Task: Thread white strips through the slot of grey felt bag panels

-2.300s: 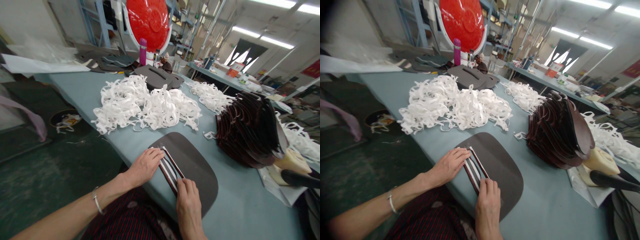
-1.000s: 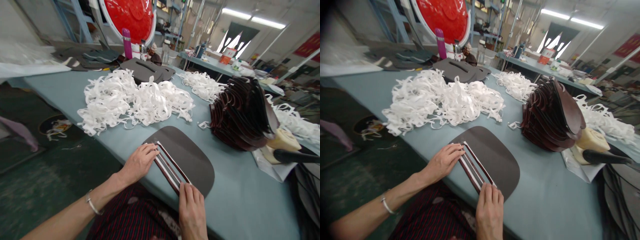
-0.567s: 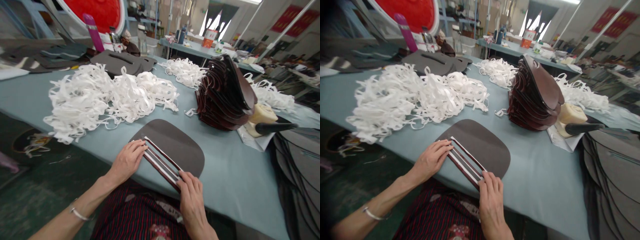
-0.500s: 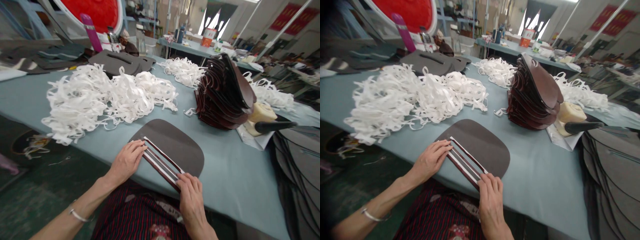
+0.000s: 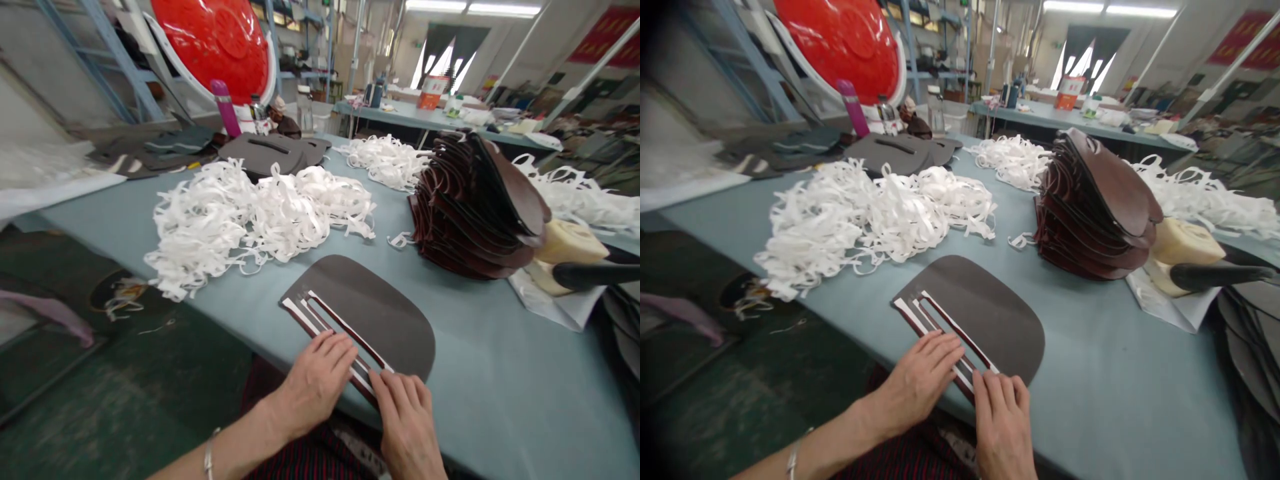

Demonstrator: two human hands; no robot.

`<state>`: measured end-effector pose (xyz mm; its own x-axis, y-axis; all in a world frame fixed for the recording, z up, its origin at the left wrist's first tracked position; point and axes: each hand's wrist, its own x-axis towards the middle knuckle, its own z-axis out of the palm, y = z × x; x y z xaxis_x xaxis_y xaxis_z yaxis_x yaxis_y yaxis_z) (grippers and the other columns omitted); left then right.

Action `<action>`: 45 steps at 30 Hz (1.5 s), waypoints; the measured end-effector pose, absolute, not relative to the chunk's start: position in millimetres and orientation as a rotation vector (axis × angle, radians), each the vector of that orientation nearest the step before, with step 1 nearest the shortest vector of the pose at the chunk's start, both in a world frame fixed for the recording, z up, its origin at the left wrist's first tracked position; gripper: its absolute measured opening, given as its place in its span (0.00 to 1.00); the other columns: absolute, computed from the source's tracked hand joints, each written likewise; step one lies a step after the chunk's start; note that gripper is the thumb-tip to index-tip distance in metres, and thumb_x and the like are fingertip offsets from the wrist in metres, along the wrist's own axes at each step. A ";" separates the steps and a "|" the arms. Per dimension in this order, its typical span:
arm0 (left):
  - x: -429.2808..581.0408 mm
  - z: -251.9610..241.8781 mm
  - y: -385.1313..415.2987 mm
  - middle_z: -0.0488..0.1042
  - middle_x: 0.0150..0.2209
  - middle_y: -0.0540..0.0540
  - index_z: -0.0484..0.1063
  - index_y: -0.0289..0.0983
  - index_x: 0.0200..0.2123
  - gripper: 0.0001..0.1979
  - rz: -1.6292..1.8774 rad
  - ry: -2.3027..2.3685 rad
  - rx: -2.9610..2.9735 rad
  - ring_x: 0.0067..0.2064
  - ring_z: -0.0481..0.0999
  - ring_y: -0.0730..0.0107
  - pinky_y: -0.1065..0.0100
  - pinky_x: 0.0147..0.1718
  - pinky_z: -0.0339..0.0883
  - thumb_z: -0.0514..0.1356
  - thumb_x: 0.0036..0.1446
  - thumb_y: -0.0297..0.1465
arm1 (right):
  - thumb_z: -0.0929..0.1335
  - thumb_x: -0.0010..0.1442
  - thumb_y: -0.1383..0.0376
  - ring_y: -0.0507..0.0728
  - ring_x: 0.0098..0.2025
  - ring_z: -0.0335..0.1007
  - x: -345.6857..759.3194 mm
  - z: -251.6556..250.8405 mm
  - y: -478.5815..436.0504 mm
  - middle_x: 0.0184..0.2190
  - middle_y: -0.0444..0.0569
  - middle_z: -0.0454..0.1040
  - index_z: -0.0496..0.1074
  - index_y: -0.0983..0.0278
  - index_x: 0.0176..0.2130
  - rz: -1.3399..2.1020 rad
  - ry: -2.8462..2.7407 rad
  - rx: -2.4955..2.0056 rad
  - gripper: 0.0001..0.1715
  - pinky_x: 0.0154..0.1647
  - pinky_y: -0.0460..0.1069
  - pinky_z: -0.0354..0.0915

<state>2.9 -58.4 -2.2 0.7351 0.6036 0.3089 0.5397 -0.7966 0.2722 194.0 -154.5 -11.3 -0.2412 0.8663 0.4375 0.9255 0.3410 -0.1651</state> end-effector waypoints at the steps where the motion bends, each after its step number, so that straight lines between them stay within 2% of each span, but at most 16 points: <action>1: 5.0 -3.6 -61.2 0.70 0.54 0.43 0.65 0.35 0.55 0.17 0.572 0.899 2.788 0.59 0.64 0.62 0.55 0.62 0.54 0.49 0.64 0.27 | 0.55 0.63 0.74 0.62 0.43 0.63 194.4 -12.1 -154.0 0.42 0.57 0.72 0.67 0.69 0.51 -0.181 -2.164 -1.564 0.21 0.47 0.61 0.56; 8: -36.4 -7.2 -33.3 0.69 0.57 0.42 0.66 0.34 0.56 0.19 0.559 1.021 2.910 0.62 0.61 0.59 0.50 0.62 0.52 0.48 0.63 0.24 | 0.55 0.62 0.75 0.62 0.44 0.63 193.3 -8.2 -153.3 0.42 0.57 0.72 0.68 0.68 0.49 -0.143 -2.148 -1.575 0.21 0.48 0.61 0.55; 12: -47.0 -4.4 -26.4 0.69 0.57 0.42 0.67 0.37 0.54 0.18 0.536 1.094 2.920 0.62 0.61 0.57 0.48 0.61 0.52 0.49 0.63 0.26 | 0.55 0.62 0.76 0.62 0.46 0.63 193.8 -5.1 -155.5 0.43 0.56 0.72 0.68 0.68 0.49 -0.127 -2.160 -1.600 0.21 0.49 0.62 0.54; 16: -49.4 -6.0 -27.2 0.68 0.55 0.36 0.66 0.32 0.54 0.18 0.607 1.292 2.847 0.61 0.62 0.55 0.50 0.60 0.55 0.52 0.62 0.31 | 0.54 0.62 0.76 0.62 0.45 0.63 194.2 -3.0 -152.5 0.41 0.55 0.72 0.69 0.67 0.47 -0.135 -2.122 -1.572 0.21 0.48 0.60 0.56; 20: -54.2 -10.2 -23.8 0.68 0.55 0.37 0.65 0.31 0.54 0.18 0.667 1.297 2.823 0.61 0.62 0.57 0.52 0.60 0.55 0.52 0.61 0.30 | 0.58 0.63 0.73 0.60 0.42 0.64 192.1 1.9 -144.9 0.38 0.53 0.71 0.69 0.65 0.41 -0.055 -2.074 -1.571 0.13 0.45 0.57 0.58; 23: -54.0 -10.2 -24.7 0.69 0.54 0.37 0.65 0.32 0.54 0.18 0.698 1.310 2.811 0.60 0.62 0.56 0.51 0.59 0.56 0.52 0.61 0.29 | 0.63 0.62 0.68 0.61 0.44 0.64 189.6 2.3 -143.0 0.40 0.53 0.71 0.69 0.65 0.42 -0.068 -2.067 -1.562 0.08 0.46 0.57 0.57; 28: -36.5 -5.4 -43.4 0.70 0.52 0.41 0.67 0.36 0.53 0.18 0.678 1.133 2.769 0.58 0.64 0.58 0.51 0.58 0.56 0.47 0.63 0.25 | 0.64 0.63 0.59 0.61 0.44 0.65 185.1 -4.9 -145.7 0.39 0.52 0.74 0.69 0.65 0.48 -0.201 -2.060 -1.507 0.17 0.48 0.59 0.54; 33: -19.6 -4.4 -53.4 0.72 0.50 0.42 0.68 0.34 0.52 0.18 0.676 0.985 2.733 0.55 0.65 0.60 0.52 0.57 0.56 0.45 0.64 0.25 | 0.64 0.63 0.59 0.62 0.43 0.64 183.7 -0.2 -140.6 0.38 0.53 0.72 0.70 0.67 0.45 -0.140 -2.063 -1.528 0.16 0.47 0.59 0.55; 36: -18.8 -2.2 -50.0 0.69 0.53 0.41 0.68 0.34 0.52 0.16 0.632 0.989 2.728 0.55 0.65 0.62 0.54 0.57 0.57 0.47 0.64 0.25 | 0.63 0.63 0.60 0.61 0.44 0.63 181.7 7.4 -132.0 0.40 0.54 0.70 0.70 0.66 0.47 -0.081 -2.077 -1.583 0.16 0.45 0.58 0.57; 40: -19.8 4.4 -47.8 0.63 0.61 0.45 0.65 0.37 0.55 0.17 0.526 1.000 2.771 0.58 0.63 0.61 0.54 0.57 0.56 0.50 0.64 0.29 | 0.66 0.60 0.55 0.61 0.41 0.62 174.8 14.1 -121.6 0.40 0.52 0.70 0.67 0.62 0.54 -0.035 -2.134 -1.732 0.25 0.40 0.57 0.58; 45: -13.3 5.6 -49.6 0.63 0.61 0.49 0.60 0.40 0.60 0.22 0.463 1.031 2.820 0.56 0.64 0.61 0.56 0.56 0.54 0.52 0.64 0.38 | 0.67 0.57 0.49 0.62 0.37 0.61 167.9 16.1 -114.3 0.36 0.52 0.68 0.67 0.58 0.55 -0.071 -2.213 -1.842 0.30 0.37 0.57 0.57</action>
<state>-13.3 -49.6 5.6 0.7240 0.6440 0.2472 0.6124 -0.7650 0.1994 167.9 -114.3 16.1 -0.1621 0.9597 0.2297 0.9724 0.1949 -0.1282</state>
